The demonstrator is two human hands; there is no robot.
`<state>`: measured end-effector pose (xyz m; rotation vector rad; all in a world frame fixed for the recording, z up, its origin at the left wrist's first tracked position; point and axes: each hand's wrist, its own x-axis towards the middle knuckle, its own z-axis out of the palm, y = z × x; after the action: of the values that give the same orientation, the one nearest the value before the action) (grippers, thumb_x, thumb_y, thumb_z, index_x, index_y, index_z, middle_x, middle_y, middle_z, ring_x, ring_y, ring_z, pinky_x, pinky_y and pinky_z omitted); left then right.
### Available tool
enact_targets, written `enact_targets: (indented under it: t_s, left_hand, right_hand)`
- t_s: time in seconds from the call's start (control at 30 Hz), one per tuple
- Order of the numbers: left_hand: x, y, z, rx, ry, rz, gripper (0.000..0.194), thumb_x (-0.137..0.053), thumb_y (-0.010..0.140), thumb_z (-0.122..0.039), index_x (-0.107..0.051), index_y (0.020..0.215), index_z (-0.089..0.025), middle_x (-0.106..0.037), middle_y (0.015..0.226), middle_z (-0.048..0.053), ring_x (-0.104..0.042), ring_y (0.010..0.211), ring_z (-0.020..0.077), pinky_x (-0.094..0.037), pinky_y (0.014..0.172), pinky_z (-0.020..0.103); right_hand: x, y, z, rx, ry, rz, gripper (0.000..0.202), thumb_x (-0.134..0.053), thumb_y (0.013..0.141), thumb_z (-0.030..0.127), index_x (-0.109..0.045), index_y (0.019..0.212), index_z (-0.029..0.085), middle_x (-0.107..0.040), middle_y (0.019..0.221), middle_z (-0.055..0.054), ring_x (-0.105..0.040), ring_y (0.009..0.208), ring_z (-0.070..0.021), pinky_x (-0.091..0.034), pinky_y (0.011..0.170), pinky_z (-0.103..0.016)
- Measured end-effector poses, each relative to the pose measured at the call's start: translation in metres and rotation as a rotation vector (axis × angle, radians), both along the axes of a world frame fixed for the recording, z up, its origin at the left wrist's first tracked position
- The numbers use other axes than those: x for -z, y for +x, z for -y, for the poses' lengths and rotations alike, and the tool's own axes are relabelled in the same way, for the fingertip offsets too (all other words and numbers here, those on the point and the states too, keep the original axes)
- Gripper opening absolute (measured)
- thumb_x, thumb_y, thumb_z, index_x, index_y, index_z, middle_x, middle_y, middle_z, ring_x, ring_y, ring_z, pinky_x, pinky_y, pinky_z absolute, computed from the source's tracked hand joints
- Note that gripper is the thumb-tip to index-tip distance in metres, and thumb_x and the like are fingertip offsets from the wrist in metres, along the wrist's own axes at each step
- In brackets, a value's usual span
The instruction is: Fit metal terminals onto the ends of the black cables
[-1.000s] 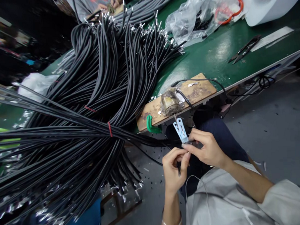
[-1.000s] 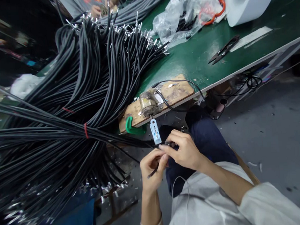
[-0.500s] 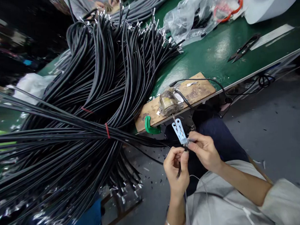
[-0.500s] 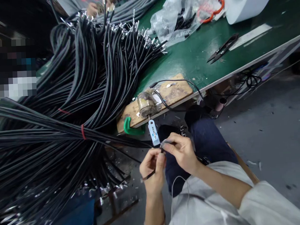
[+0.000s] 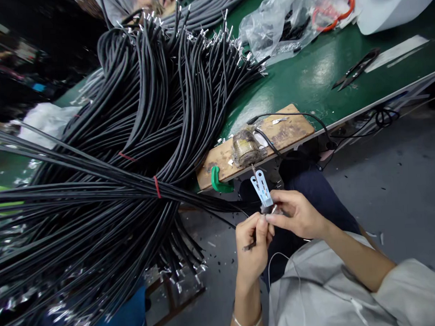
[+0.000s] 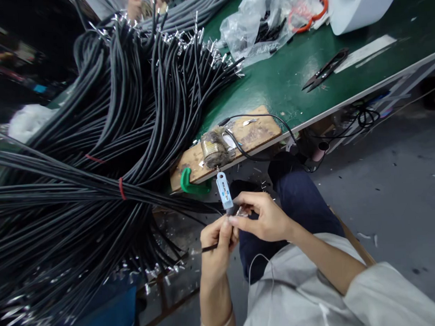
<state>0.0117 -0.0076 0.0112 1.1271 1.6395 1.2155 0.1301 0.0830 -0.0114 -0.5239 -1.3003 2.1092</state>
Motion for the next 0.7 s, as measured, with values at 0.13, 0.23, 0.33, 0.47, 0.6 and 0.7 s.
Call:
enact_targets:
  t_s: [0.13,0.23,0.33,0.47,0.6,0.7]
  left_hand:
    - [-0.002,0.003,0.000,0.045,0.018,-0.171,0.034,-0.049,0.095,-0.026,-0.057,0.063,-0.016,-0.049,0.058,-0.001,-0.045,0.053,0.0094,-0.032,0.053,0.023]
    - [-0.004,0.005,0.002,0.076,0.023,-0.243,0.032,-0.049,0.094,-0.024,-0.057,0.064,-0.016,-0.051,0.059,-0.001,-0.047,0.055,0.0098,-0.033,0.056,0.023]
    - [-0.005,0.003,0.002,0.061,-0.002,-0.185,0.040,-0.044,0.097,-0.026,-0.050,0.059,-0.016,-0.045,0.055,-0.002,-0.044,0.053,0.0088,-0.032,0.055,0.022]
    - [-0.006,-0.001,0.000,0.063,-0.018,-0.028,0.046,-0.041,0.099,-0.033,-0.047,0.056,-0.016,-0.041,0.052,-0.003,-0.039,0.048,0.0072,-0.029,0.049,0.021]
    - [-0.003,0.000,0.000,0.052,0.018,0.117,0.041,-0.049,0.095,-0.036,-0.054,0.060,-0.015,-0.045,0.053,-0.003,-0.039,0.042,0.0052,-0.028,0.042,0.019]
    - [0.003,0.004,0.000,-0.006,0.057,0.237,0.031,-0.061,0.088,-0.036,-0.055,0.065,-0.015,-0.051,0.054,-0.003,-0.046,0.041,0.0057,-0.032,0.040,0.017]
  right_hand:
    - [-0.004,0.001,-0.006,0.114,0.183,0.245,0.027,-0.064,0.085,0.036,-0.059,0.069,0.014,-0.053,0.061,0.001,-0.046,0.056,-0.0097,-0.037,0.052,-0.023]
    - [-0.004,0.004,-0.015,0.257,0.196,0.303,0.036,-0.060,0.087,0.040,-0.054,0.063,0.015,-0.047,0.057,0.003,-0.043,0.054,-0.0093,-0.034,0.050,-0.023]
    - [-0.003,0.010,-0.023,0.160,0.244,0.123,0.028,-0.064,0.085,0.041,-0.064,0.079,0.014,-0.057,0.074,-0.002,-0.050,0.067,-0.0124,-0.042,0.061,-0.025]
    - [0.003,0.008,-0.017,0.020,0.310,-0.070,0.017,-0.073,0.080,0.031,-0.068,0.084,0.015,-0.058,0.078,-0.004,-0.051,0.072,-0.0141,-0.042,0.064,-0.027]
    - [0.003,-0.009,0.006,0.167,-0.103,-0.162,0.031,-0.078,0.073,0.040,-0.060,0.067,0.016,-0.052,0.065,0.001,-0.050,0.057,-0.0111,-0.041,0.053,-0.025]
    - [-0.002,-0.018,0.019,0.276,-0.210,-0.120,0.032,-0.074,0.077,0.041,-0.055,0.067,0.018,-0.048,0.060,0.004,-0.044,0.046,-0.0087,-0.037,0.044,-0.023]
